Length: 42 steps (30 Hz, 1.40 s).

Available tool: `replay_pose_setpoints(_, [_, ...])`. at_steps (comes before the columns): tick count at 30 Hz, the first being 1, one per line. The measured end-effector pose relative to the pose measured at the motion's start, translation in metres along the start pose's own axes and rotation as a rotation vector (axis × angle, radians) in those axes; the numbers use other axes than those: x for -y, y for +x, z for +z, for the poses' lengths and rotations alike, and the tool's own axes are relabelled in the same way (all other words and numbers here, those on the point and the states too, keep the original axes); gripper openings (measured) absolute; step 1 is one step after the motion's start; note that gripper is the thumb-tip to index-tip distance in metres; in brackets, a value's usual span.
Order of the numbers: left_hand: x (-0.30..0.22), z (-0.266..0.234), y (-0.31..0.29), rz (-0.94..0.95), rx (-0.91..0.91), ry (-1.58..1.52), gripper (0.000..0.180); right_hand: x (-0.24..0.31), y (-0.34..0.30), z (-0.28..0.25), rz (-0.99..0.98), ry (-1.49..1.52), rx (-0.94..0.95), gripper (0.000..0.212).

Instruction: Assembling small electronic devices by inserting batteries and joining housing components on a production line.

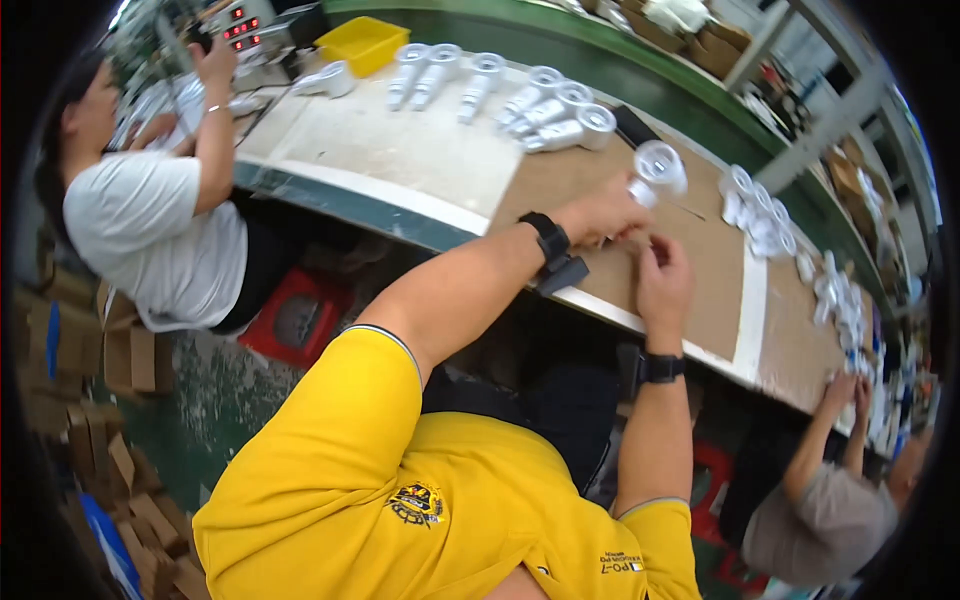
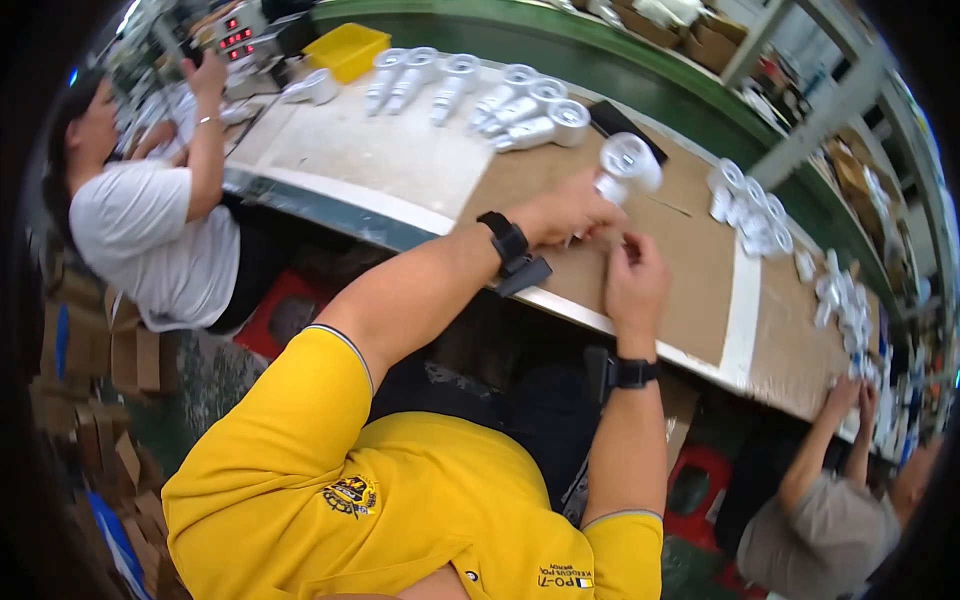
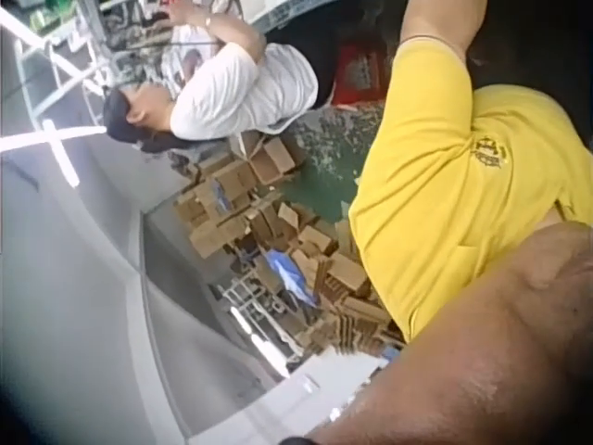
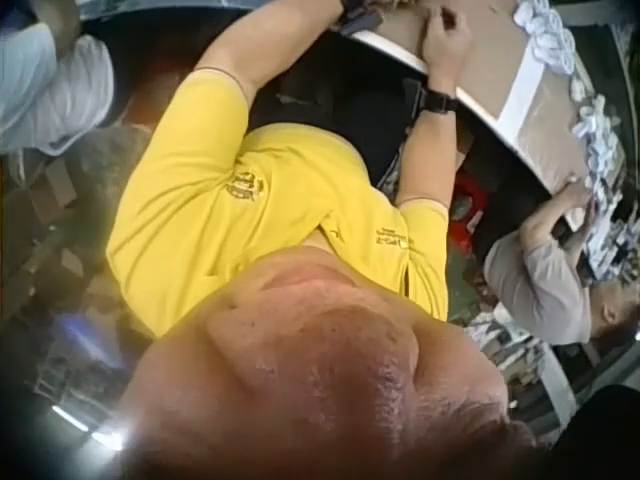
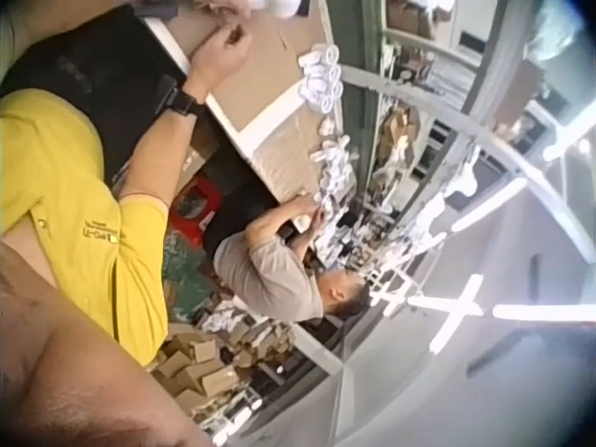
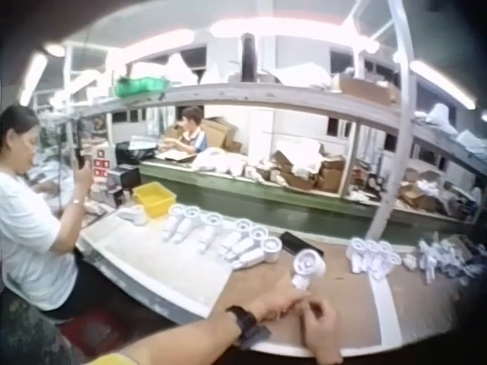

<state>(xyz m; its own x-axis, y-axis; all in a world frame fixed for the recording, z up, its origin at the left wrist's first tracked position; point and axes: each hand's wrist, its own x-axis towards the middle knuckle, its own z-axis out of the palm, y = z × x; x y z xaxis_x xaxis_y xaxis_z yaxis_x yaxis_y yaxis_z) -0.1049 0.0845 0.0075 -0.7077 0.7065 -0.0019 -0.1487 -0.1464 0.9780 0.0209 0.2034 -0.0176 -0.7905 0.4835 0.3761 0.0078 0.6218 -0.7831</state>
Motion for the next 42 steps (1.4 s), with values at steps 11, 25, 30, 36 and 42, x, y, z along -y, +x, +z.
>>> replay_pose_setpoints(11, [-0.053,-0.204,-0.123,0.222,-0.861,0.976,0.059,0.0,-0.003,-0.005,-0.013,-0.048,0.027,0.025])
replay_pose_setpoints(25, [-0.056,-0.39,-0.138,-0.202,-0.874,1.648,0.057,0.006,-0.005,0.005,-0.128,-0.05,-0.067,0.021])
replay_pose_setpoints(30, [-0.04,-0.255,-0.147,0.445,-0.932,1.425,0.049,0.0,-0.001,0.003,-0.108,-0.096,-0.073,0.018])
replay_pose_setpoints(36, [-0.019,-0.043,-0.144,0.558,-0.128,1.305,0.049,0.005,-0.001,0.0,-0.109,-0.001,-0.073,0.017])
replay_pose_setpoints(42, [0.003,-0.009,-0.111,0.466,0.012,1.202,0.05,0.006,-0.005,-0.002,-0.113,0.035,-0.101,0.016])
